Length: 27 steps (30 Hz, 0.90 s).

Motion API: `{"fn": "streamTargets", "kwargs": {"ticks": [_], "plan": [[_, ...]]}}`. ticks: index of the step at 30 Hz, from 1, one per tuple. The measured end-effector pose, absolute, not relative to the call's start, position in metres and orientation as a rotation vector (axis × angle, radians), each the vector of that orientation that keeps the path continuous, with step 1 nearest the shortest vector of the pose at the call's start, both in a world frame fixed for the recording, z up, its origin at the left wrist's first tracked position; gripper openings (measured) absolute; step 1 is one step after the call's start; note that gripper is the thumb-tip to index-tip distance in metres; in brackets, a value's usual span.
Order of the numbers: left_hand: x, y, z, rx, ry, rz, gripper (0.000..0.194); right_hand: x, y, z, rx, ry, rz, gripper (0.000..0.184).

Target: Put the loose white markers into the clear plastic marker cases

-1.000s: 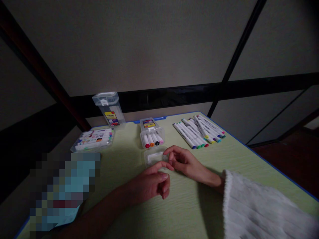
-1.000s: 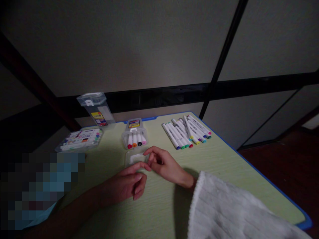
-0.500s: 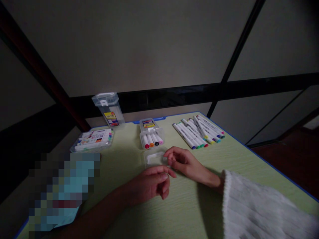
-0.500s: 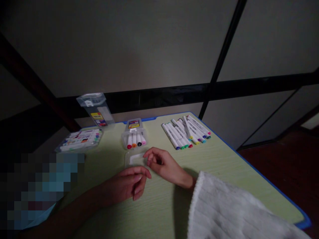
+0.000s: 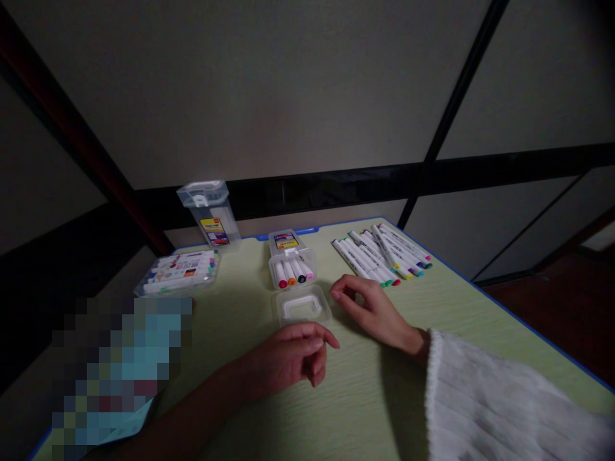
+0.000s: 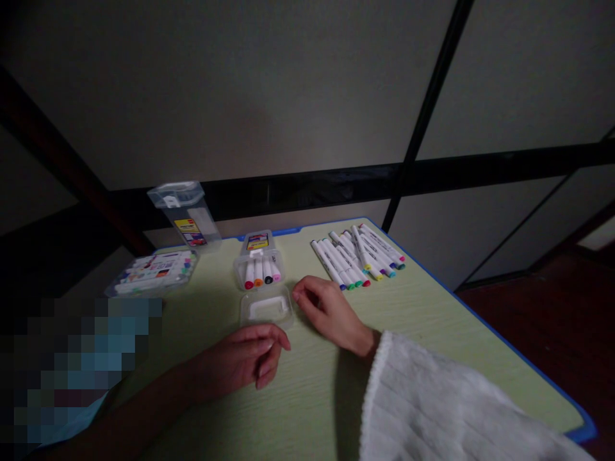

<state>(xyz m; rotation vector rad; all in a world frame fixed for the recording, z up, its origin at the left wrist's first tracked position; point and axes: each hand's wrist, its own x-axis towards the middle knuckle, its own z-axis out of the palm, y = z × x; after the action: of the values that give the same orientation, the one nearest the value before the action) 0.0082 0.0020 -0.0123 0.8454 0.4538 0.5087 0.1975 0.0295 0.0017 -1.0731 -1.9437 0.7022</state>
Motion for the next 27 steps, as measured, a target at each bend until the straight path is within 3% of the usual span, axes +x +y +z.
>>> {"fn": "streamTargets", "kwargs": {"ticks": [7, 13, 27], "plan": [[0.007, 0.002, -0.013, 0.848, 0.454, 0.505, 0.021, 0.22, 0.044, 0.006, -1.388, -2.016, 0.142, 0.011], [0.006, 0.003, -0.014, 0.86, 0.462, 0.506, 0.021, 0.235, 0.051, 0.01, -1.665, -2.092, -0.084, 0.015], [0.007, 0.002, -0.011, 0.851, 0.473, 0.498, 0.022, 0.24, 0.053, 0.009, -1.988, -2.148, -0.234, 0.02]]}}
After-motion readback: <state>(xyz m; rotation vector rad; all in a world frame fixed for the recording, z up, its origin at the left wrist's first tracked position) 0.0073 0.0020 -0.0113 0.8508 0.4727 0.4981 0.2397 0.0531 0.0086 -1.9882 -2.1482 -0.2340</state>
